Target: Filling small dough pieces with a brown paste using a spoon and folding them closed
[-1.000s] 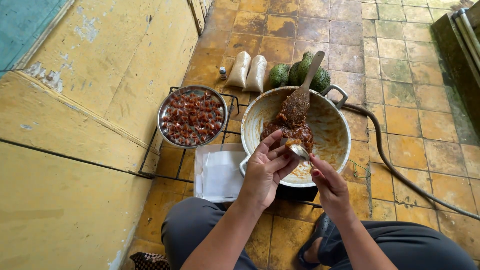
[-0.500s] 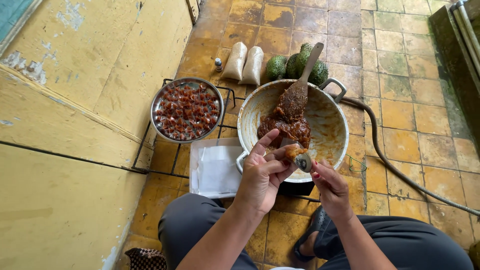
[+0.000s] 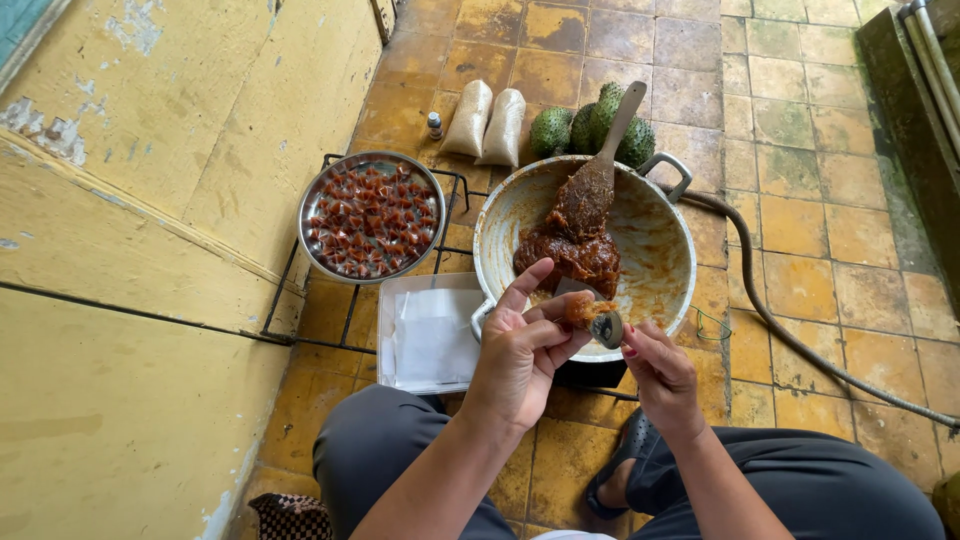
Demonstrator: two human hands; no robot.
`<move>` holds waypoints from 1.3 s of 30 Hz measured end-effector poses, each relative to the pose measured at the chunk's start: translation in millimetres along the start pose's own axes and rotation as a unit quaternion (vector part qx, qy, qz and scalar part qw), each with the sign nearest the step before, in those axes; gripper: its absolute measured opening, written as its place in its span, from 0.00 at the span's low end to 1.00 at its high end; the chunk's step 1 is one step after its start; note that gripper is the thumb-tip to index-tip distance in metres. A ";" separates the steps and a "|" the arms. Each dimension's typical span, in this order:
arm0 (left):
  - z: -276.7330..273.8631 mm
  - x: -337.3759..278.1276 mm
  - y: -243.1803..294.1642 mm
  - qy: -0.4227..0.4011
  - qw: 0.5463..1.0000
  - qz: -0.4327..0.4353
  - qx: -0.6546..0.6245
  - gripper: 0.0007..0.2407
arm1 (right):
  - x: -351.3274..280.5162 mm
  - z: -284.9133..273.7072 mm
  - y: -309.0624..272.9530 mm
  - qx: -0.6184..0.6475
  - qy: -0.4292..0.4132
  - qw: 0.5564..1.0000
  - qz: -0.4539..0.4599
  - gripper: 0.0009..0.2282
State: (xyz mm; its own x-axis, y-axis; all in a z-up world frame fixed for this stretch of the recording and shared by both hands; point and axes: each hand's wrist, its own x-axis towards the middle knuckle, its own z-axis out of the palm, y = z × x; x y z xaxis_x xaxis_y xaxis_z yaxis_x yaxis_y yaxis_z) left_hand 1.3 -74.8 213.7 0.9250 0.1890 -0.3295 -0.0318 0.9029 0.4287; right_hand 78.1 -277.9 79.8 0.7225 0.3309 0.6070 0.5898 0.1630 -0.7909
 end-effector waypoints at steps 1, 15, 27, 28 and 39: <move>-0.2 0.1 0.1 0.001 1.000 0.000 0.000 0.31 | 1.3 0.3 -0.8 0.000 0.000 1.000 0.001 0.16; -16.3 8.7 2.0 0.030 0.998 0.023 0.042 0.31 | 19.2 -3.9 -14.8 -0.062 -0.027 0.997 -0.039 0.16; -28.2 9.2 9.1 0.067 0.982 0.078 0.158 0.30 | 31.5 2.4 -41.2 -0.110 -0.041 0.993 -0.008 0.20; -28.8 9.1 8.1 0.067 0.982 0.077 0.157 0.30 | 30.3 2.1 -38.8 -0.110 -0.041 0.993 -0.008 0.20; -35.7 14.9 7.5 0.049 0.988 0.085 0.121 0.29 | 37.9 -29.4 -16.7 -0.312 -0.041 0.940 0.128 0.22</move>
State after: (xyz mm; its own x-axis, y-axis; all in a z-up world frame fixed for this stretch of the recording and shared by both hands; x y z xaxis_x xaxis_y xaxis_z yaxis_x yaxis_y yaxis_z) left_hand 1.3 -51.5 182.0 0.8731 0.3763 -0.3100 -0.0811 0.7390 0.6688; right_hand 106.3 -295.4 118.3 0.8549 0.3588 0.3747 0.5151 -0.5015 -0.6951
